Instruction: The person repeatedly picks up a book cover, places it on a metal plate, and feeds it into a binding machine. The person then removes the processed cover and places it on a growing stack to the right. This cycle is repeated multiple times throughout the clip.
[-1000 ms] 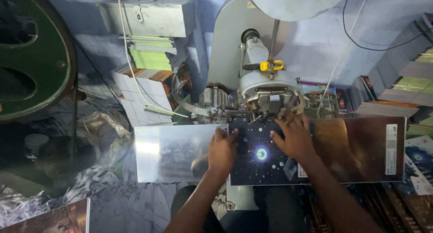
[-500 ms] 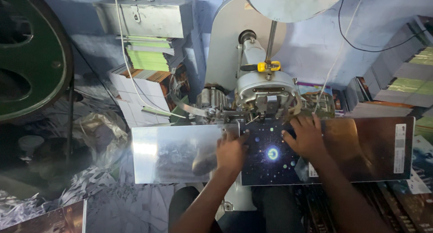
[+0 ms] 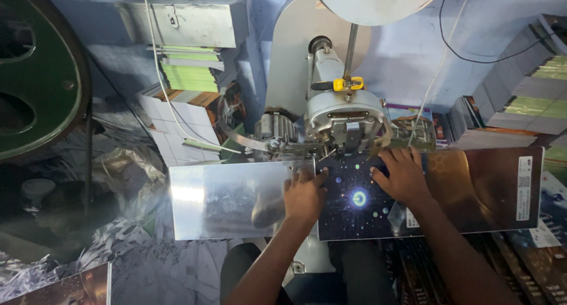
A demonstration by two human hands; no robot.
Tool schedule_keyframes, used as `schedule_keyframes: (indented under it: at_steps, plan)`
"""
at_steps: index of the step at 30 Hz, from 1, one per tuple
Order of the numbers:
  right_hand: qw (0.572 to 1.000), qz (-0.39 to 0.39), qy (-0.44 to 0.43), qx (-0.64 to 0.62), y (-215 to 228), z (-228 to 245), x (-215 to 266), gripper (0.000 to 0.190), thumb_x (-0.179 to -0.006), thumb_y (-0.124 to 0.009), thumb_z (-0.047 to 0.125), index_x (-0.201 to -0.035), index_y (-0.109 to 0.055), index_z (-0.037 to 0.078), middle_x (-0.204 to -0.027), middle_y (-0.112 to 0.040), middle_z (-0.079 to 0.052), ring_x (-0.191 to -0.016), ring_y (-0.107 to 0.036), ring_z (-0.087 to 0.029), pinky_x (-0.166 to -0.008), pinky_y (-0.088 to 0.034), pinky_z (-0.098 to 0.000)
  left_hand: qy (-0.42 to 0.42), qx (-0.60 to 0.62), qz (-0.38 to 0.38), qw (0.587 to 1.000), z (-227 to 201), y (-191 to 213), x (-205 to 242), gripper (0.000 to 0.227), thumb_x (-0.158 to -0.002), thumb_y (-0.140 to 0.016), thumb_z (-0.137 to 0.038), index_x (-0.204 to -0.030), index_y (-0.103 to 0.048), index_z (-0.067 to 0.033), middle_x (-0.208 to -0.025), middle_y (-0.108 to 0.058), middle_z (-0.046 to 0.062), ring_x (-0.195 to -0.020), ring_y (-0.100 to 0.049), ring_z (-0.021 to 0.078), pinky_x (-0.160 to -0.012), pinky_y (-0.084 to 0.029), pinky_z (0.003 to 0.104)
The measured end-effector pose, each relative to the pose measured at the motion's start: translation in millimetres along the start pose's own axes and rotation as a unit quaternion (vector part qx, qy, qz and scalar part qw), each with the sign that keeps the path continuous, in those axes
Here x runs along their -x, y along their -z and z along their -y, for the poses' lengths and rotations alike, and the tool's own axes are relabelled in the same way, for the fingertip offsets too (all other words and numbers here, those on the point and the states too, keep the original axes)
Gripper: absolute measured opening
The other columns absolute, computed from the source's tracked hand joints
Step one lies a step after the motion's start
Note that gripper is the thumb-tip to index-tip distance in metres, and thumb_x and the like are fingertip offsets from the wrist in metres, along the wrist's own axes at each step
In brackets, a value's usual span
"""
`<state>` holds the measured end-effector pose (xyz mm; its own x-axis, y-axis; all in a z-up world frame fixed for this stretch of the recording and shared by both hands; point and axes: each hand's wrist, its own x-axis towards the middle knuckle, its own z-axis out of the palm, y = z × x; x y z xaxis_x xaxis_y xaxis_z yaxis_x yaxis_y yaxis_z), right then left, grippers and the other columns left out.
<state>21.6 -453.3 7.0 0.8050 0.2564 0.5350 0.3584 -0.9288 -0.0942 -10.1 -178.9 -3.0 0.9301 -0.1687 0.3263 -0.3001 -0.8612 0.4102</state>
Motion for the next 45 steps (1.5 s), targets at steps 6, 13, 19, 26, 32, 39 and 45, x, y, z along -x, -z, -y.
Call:
schedule_keyframes:
  at_steps: [6,13,19,26,32,39,45]
  plan:
    - [0.986,0.146,-0.067,-0.042,27,-10,-16,0.061,-0.083,-0.069,0.05,-0.134,-0.062,0.019,-0.131,-0.063,-0.013,-0.125,-0.058,-0.032,-0.113,-0.038,-0.0506,-0.011,-0.004,-0.013,1.0,4,-5,0,0.051,-0.085,-0.075,-0.03,-0.135,-0.065,-0.0348,-0.122,-0.063,0.012,-0.122,-0.057,0.0318,-0.097,-0.042,0.051]
    - [0.945,0.314,-0.07,-0.055,24,-134,-21,0.1,-0.06,-0.093,0.037,-0.149,-0.048,0.022,-0.148,-0.053,-0.013,-0.131,-0.055,-0.032,-0.109,-0.044,-0.0434,-0.057,-0.027,-0.007,0.998,12,-4,2,0.058,-0.088,-0.072,-0.033,-0.143,-0.057,-0.0387,-0.132,-0.058,0.021,-0.12,-0.055,0.0383,-0.097,-0.04,0.054]
    - [0.909,0.365,-0.201,-0.008,45,-136,-15,0.089,-0.075,-0.079,0.018,-0.157,-0.045,0.034,-0.139,-0.067,-0.012,-0.122,-0.069,-0.029,-0.109,-0.054,-0.0423,-0.049,-0.043,0.028,0.997,5,2,1,0.058,-0.091,-0.068,-0.035,-0.146,-0.053,-0.0408,-0.135,-0.055,0.02,-0.118,-0.055,0.0363,-0.098,-0.04,0.054]
    - [0.922,0.339,-0.178,0.058,124,-61,-16,0.073,-0.084,-0.077,0.025,-0.151,-0.048,0.03,-0.13,-0.071,-0.01,-0.122,-0.065,-0.029,-0.115,-0.043,-0.0481,-0.053,-0.084,0.048,0.994,-1,2,-1,0.063,-0.093,-0.065,-0.04,-0.152,-0.042,-0.0419,-0.127,-0.055,0.017,-0.116,-0.054,0.0362,-0.095,-0.04,0.056]
    - [0.933,0.298,-0.143,0.145,134,-85,7,0.055,-0.085,-0.074,0.033,-0.137,-0.059,0.025,-0.119,-0.072,-0.007,-0.121,-0.063,-0.027,-0.109,-0.045,-0.0505,-0.075,-0.08,0.016,0.994,-3,7,2,0.068,-0.089,-0.07,-0.045,-0.151,-0.043,-0.0373,-0.126,-0.055,0.018,-0.113,-0.054,0.0373,-0.091,-0.041,0.056]
    - [0.947,0.25,-0.158,0.125,128,-206,88,0.047,-0.077,-0.076,0.038,-0.118,-0.072,0.015,-0.113,-0.073,-0.013,-0.113,-0.068,-0.032,-0.099,-0.053,-0.0444,-0.072,-0.097,0.031,0.992,-3,4,2,0.075,-0.087,-0.072,-0.047,-0.154,-0.041,-0.0367,-0.125,-0.054,0.019,-0.112,-0.055,0.0375,-0.091,-0.042,0.055]
    - [0.934,0.27,-0.218,0.084,126,-296,159,0.045,-0.078,-0.076,0.042,-0.112,-0.076,0.013,-0.105,-0.079,-0.015,-0.101,-0.076,-0.031,-0.091,-0.058,-0.0429,-0.087,-0.115,0.003,0.99,-3,1,1,0.078,-0.083,-0.075,-0.047,-0.152,-0.042,-0.0353,-0.124,-0.054,0.021,-0.108,-0.056,0.0372,-0.088,-0.043,0.056]
